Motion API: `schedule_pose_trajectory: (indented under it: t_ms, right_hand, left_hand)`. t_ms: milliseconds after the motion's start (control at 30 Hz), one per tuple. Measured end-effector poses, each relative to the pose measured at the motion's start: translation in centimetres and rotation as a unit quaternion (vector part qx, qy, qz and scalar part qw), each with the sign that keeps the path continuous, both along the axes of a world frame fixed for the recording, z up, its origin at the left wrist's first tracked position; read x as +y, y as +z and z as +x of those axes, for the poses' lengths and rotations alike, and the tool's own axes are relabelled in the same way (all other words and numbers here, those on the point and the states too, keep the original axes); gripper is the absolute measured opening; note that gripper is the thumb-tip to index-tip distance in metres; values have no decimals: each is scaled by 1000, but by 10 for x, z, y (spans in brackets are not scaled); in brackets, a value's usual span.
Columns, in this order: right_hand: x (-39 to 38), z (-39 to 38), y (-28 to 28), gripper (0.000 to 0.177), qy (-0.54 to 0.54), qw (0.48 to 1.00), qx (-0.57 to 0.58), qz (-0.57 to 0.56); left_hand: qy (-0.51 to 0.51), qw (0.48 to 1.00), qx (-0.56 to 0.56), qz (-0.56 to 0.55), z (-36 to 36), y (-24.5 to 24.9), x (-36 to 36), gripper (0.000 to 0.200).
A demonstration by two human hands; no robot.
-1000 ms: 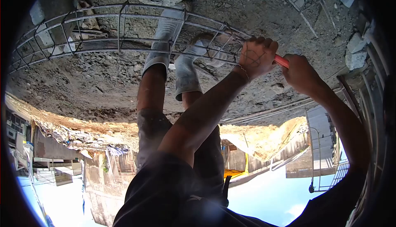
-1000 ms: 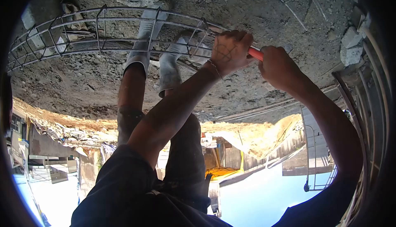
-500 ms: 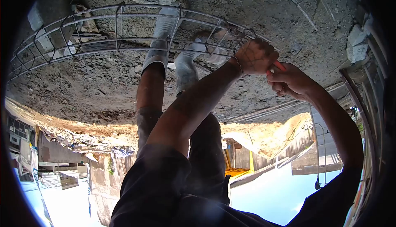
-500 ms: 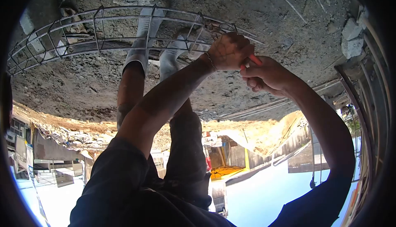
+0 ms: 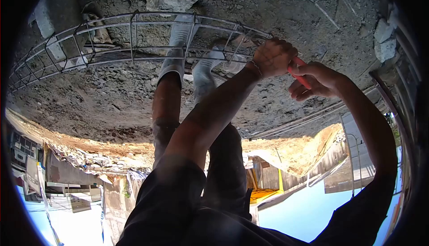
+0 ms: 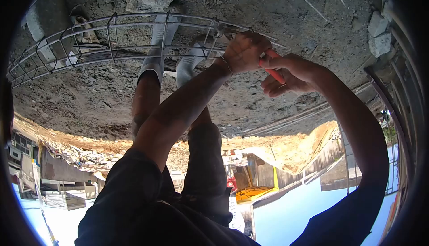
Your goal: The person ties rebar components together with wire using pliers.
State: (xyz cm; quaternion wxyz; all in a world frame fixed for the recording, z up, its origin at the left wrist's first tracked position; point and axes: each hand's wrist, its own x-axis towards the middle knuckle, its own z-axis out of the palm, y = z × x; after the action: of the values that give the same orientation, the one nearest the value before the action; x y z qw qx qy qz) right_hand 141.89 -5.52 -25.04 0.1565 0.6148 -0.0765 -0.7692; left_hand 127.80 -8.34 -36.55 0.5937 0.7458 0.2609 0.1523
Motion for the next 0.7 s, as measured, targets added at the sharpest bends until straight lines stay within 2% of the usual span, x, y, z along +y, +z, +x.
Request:
schedule_pose_trajectory:
  t_ms: [33,67,133,167,200,233,300,333,367,433,467,500,533,567,633,667,700]
  right_hand:
    - [-5,1,-4,44,-158,984,13,-87]
    - [-3,-2,-5,44,-157,983,13,-91]
    - [2,-7,-6,33,67,996,51,5]
    - [3,-9,-7,27,182,979,70,56]
    - [-5,-9,-7,26,492,815,25,304]
    - [-9,-8,-6,18,632,694,-43,342]
    - [-7,-1,-18,14,733,494,-107,455]
    - [-2,1,-17,20,744,468,-117,462]
    - [1,2,-13,20,743,464,-122,467]
    - [1,2,-4,25,629,639,-56,440]
    - [23,-1,-5,29,544,802,35,246]
    - [29,6,-16,28,385,894,170,155]
    - [22,6,-14,28,384,894,169,154]
    - [9,4,-13,25,371,903,110,189]
    - [-31,-3,-12,22,338,906,-3,256]
    - [-61,-5,-9,23,509,737,-100,433]
    - [-64,-3,-11,22,609,582,-123,524]
  left_hand:
    - [16,1000,-10,8,-2,-3,-3,23]
    - [41,998,-28,40,-8,-4,-6,24]
    - [52,997,-32,44,-11,-6,-12,23]
    - [69,995,-36,57,-11,-5,-9,23]
    - [78,994,3,78,-7,-2,-7,22]
    - [75,995,1,72,-1,-4,-3,22]
    - [84,995,34,42,18,-12,5,22]
    - [-4,997,69,-32,22,-13,14,20]
    - [-3,997,71,-23,20,-12,17,20]
    - [29,999,22,-23,12,0,12,16]
    - [50,998,25,12,11,2,2,16]
    - [50,998,24,12,8,6,-2,16]
    - [84,996,4,36,5,10,-6,18]
    - [117,991,-15,61,2,10,-9,20]
    - [75,993,9,87,0,8,-17,25]
    - [86,991,25,96,2,8,-16,26]
    - [93,990,40,103,3,14,-12,27]
